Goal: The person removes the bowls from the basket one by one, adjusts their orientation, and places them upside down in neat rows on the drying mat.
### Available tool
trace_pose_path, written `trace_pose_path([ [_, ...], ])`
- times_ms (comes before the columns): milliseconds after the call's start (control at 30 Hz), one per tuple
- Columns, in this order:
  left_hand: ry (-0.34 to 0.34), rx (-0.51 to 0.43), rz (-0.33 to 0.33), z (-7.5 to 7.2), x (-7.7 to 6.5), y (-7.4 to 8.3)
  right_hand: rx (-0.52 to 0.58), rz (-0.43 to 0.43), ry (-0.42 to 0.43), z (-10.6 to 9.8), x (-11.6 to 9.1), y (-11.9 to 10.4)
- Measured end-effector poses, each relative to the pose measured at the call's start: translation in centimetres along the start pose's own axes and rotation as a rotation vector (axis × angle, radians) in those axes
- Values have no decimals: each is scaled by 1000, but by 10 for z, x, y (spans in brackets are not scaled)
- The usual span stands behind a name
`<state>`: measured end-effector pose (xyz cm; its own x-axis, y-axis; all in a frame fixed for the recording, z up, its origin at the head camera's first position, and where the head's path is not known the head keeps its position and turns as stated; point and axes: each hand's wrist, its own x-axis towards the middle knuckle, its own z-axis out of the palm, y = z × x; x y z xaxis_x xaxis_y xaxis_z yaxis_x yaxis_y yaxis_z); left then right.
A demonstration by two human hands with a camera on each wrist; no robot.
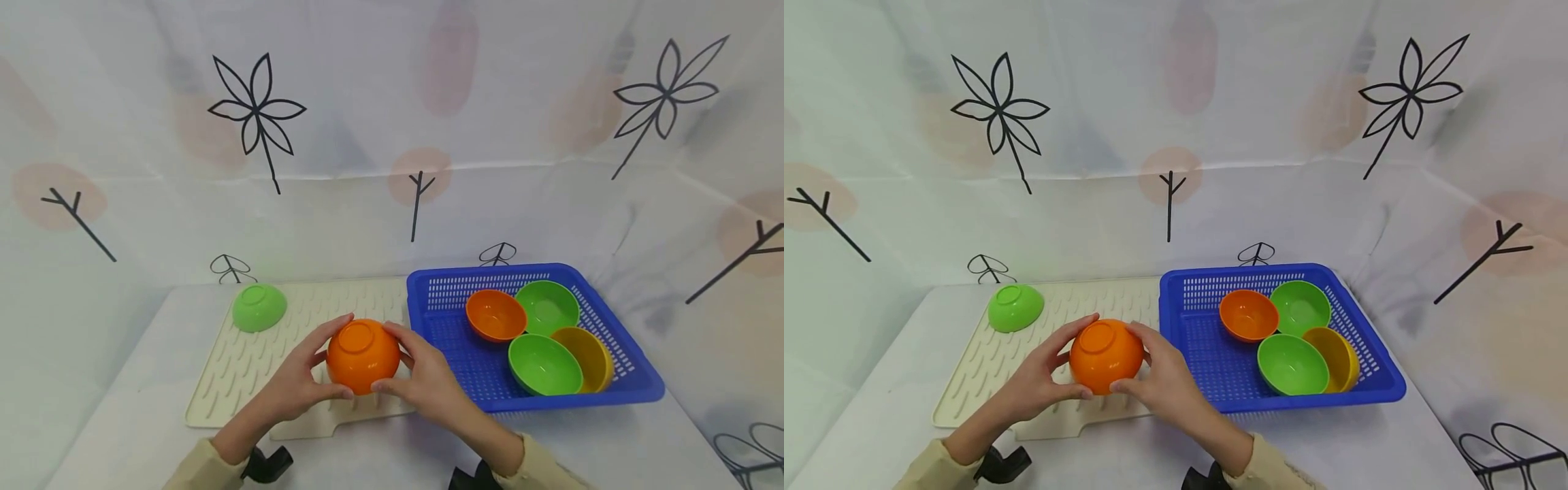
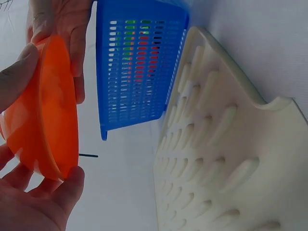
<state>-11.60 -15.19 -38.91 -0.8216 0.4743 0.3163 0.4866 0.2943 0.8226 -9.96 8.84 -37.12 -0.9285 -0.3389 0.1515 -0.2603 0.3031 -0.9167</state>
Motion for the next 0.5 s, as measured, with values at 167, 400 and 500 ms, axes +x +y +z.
trace_pose_path([
  [167, 28, 0, -40, -4, -4, -6, 10, -9, 22, 13, 4, 1],
  [400, 122, 8, -104, -10, -6, -19, 140, 7, 135, 43, 12, 4],
  [500, 168, 4, -128, -13, -4, -25, 209, 9, 204, 56, 20, 6],
])
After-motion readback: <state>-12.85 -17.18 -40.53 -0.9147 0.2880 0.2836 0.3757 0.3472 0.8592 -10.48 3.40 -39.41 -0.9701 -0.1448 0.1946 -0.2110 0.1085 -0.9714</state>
